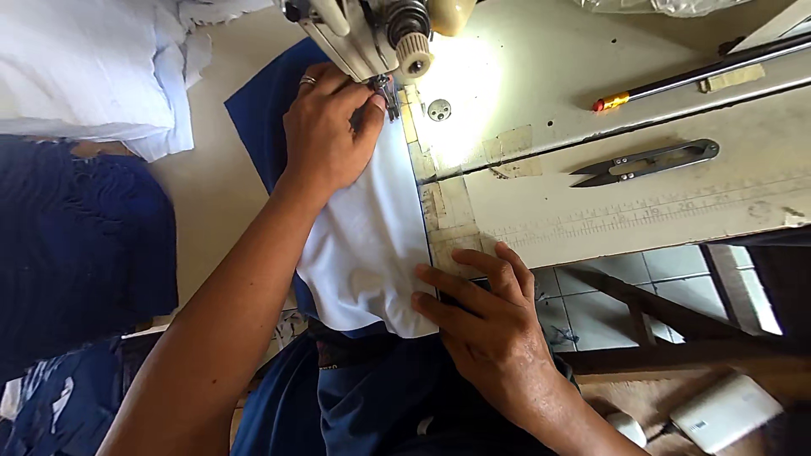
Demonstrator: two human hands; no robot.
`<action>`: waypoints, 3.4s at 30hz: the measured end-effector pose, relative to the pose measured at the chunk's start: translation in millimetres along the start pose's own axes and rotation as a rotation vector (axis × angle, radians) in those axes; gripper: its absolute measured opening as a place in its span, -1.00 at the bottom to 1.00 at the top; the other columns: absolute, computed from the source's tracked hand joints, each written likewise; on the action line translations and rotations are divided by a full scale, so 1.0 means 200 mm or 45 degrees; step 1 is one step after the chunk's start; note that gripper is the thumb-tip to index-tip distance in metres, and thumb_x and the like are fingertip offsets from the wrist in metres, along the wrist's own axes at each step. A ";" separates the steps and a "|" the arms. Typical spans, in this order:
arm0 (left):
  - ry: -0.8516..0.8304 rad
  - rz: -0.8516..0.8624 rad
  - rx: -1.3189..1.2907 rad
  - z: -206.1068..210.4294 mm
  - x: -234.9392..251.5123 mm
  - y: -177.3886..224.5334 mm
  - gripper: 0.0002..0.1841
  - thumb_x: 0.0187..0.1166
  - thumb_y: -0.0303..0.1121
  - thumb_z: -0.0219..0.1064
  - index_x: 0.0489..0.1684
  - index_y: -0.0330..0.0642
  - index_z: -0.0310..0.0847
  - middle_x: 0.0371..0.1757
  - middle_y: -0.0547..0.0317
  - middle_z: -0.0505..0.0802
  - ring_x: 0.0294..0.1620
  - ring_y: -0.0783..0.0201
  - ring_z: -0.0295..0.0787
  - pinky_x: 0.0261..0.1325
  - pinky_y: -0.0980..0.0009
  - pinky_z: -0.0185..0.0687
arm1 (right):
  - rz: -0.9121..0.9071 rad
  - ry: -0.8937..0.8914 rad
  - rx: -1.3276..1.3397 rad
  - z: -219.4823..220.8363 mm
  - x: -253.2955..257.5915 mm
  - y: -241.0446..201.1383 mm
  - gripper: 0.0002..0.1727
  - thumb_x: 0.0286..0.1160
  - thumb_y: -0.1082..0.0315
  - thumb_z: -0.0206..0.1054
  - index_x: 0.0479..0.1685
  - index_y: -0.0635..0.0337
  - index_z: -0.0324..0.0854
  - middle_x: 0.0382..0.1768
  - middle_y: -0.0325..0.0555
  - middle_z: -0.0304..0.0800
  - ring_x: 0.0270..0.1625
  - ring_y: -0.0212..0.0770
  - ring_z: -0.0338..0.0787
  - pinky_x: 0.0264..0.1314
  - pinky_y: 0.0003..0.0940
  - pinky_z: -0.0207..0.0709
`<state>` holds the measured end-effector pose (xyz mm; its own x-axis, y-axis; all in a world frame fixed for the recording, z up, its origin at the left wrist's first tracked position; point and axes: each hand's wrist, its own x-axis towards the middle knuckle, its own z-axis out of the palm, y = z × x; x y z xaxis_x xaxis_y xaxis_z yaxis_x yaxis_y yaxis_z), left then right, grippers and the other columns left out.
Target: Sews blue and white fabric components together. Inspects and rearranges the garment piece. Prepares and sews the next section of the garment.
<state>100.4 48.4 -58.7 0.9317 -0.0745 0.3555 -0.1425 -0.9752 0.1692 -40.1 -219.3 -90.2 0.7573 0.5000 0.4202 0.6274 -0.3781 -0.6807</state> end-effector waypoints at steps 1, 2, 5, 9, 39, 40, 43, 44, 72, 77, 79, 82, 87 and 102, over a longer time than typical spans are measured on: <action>0.001 -0.003 -0.003 0.00 0.00 0.00 -0.59 0.80 -0.09 0.08 0.08 -0.09 0.86 0.32 0.01 0.86 0.54 -0.05 0.61 0.42 -0.04 0.49 | 0.002 0.003 -0.001 0.00 0.00 0.00 -0.71 0.59 0.36 0.30 -0.03 -0.24 0.93 0.26 -0.39 0.89 0.54 -0.03 0.63 0.74 0.23 0.10; 0.004 -0.002 -0.005 0.00 0.00 0.00 -0.59 0.80 -0.09 0.09 0.06 -0.10 0.87 0.29 0.00 0.87 0.53 -0.05 0.62 0.41 -0.04 0.50 | 0.005 0.006 -0.003 0.00 0.00 0.00 -0.71 0.59 0.37 0.31 -0.03 -0.24 0.93 0.26 -0.40 0.89 0.54 -0.03 0.63 0.74 0.24 0.10; 0.003 0.000 -0.015 0.00 0.00 0.00 -0.59 0.80 -0.09 0.08 0.07 -0.08 0.86 0.29 0.01 0.87 0.53 -0.05 0.62 0.40 -0.04 0.52 | 0.008 0.007 -0.003 0.00 0.00 0.00 -0.70 0.58 0.37 0.30 -0.03 -0.25 0.93 0.26 -0.40 0.89 0.53 -0.03 0.64 0.74 0.25 0.08; 0.015 0.010 -0.019 0.01 0.00 0.00 -0.60 0.80 -0.12 0.08 0.13 -0.07 0.87 0.32 0.03 0.86 0.54 -0.04 0.62 0.44 -0.02 0.51 | 0.006 0.014 -0.005 0.00 0.00 -0.01 -0.71 0.58 0.36 0.30 -0.03 -0.24 0.93 0.24 -0.39 0.89 0.53 -0.01 0.65 0.74 0.27 0.09; -0.078 0.352 -0.375 -0.11 -0.06 0.84 -0.64 0.80 -0.19 0.17 0.15 -0.24 0.82 0.23 -0.07 0.87 0.35 -0.02 0.77 0.45 -0.01 0.61 | -0.078 0.117 -0.037 0.02 0.00 0.00 -0.74 0.49 0.43 0.34 -0.18 -0.12 0.95 0.13 -0.30 0.93 0.43 -0.03 0.73 0.72 0.21 0.22; -0.118 0.409 -0.424 -0.05 0.04 0.93 -0.63 0.82 -0.20 0.14 0.20 -0.23 0.81 0.28 -0.03 0.86 0.39 0.02 0.76 0.50 0.04 0.60 | -0.093 0.116 -0.042 0.03 0.00 0.01 -0.74 0.47 0.44 0.34 -0.19 -0.11 0.94 0.11 -0.30 0.94 0.42 -0.04 0.73 0.72 0.20 0.21; -0.286 0.388 -0.435 0.12 0.32 1.12 -0.62 0.83 -0.24 0.14 0.44 -0.21 0.68 0.37 -0.10 0.81 0.45 -0.07 0.72 0.53 -0.04 0.54 | -0.122 0.112 -0.059 0.02 0.00 0.02 -0.80 0.43 0.42 0.37 -0.30 -0.05 0.93 -0.07 -0.30 0.96 0.35 -0.04 0.75 0.73 0.19 0.20; -0.305 0.368 -0.410 0.18 0.37 1.15 -0.63 0.81 -0.28 0.17 0.46 -0.18 0.68 0.33 -0.12 0.83 0.42 -0.12 0.73 0.48 -0.10 0.55 | -0.123 0.111 -0.060 0.02 0.00 0.02 -0.82 0.42 0.41 0.39 -0.34 -0.04 0.92 -0.14 -0.30 0.96 0.32 -0.05 0.77 0.72 0.18 0.22; -0.093 0.178 0.139 -0.66 -0.68 0.29 -0.72 0.80 -0.27 0.23 0.24 -0.02 0.84 0.13 0.01 0.88 0.10 -0.06 0.76 0.14 -0.01 0.52 | -0.177 0.084 -0.053 0.02 -0.02 0.03 -0.77 0.46 0.41 0.41 -0.09 -0.07 0.95 0.26 -0.23 0.87 0.50 0.08 0.66 0.76 0.33 0.06; -0.113 0.185 0.172 -0.66 -0.68 0.28 -0.73 0.80 -0.25 0.22 0.22 -0.01 0.84 0.12 0.03 0.88 0.10 -0.06 0.74 0.14 -0.02 0.49 | -0.168 0.068 -0.049 0.02 -0.02 0.03 -0.77 0.46 0.40 0.41 -0.07 -0.07 0.95 0.28 -0.23 0.87 0.51 0.08 0.65 0.77 0.33 0.05; -0.133 0.185 0.186 -0.66 -0.67 0.28 -0.73 0.81 -0.25 0.21 0.21 -0.01 0.84 0.13 0.04 0.87 0.11 -0.06 0.74 0.14 -0.02 0.49 | -0.170 0.068 -0.054 0.02 -0.02 0.03 -0.77 0.46 0.40 0.41 -0.07 -0.08 0.95 0.29 -0.24 0.86 0.52 0.08 0.64 0.78 0.32 0.05; -0.129 0.213 0.189 -0.66 -0.67 0.28 -0.72 0.81 -0.25 0.22 0.21 -0.04 0.84 0.11 0.01 0.87 0.09 -0.09 0.73 0.12 -0.04 0.46 | -0.169 0.063 -0.052 0.02 -0.02 0.03 -0.76 0.45 0.41 0.40 -0.08 -0.07 0.95 0.29 -0.23 0.86 0.52 0.08 0.64 0.78 0.32 0.03; -0.120 0.219 0.187 -0.67 -0.67 0.28 -0.72 0.81 -0.26 0.23 0.24 -0.04 0.83 0.12 0.01 0.87 0.09 -0.07 0.72 0.15 -0.04 0.44 | -0.166 0.056 -0.047 0.01 -0.02 0.03 -0.77 0.47 0.39 0.40 -0.07 -0.07 0.95 0.29 -0.24 0.86 0.53 0.08 0.63 0.79 0.33 0.01; -0.120 0.272 0.174 -0.62 -0.57 0.42 -0.71 0.82 -0.25 0.19 0.23 -0.11 0.81 0.07 -0.04 0.87 0.06 -0.10 0.75 0.10 -0.01 0.54 | -0.153 0.084 -0.026 0.02 -0.02 0.03 -0.77 0.45 0.42 0.40 -0.11 -0.06 0.95 0.28 -0.23 0.87 0.52 0.09 0.64 0.78 0.31 0.03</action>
<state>-58.4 0.2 29.0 0.9132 -0.2944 0.2818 -0.2987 -0.9539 -0.0288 -39.4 -220.6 -98.4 0.6865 0.4904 0.5369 0.7171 -0.3347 -0.6113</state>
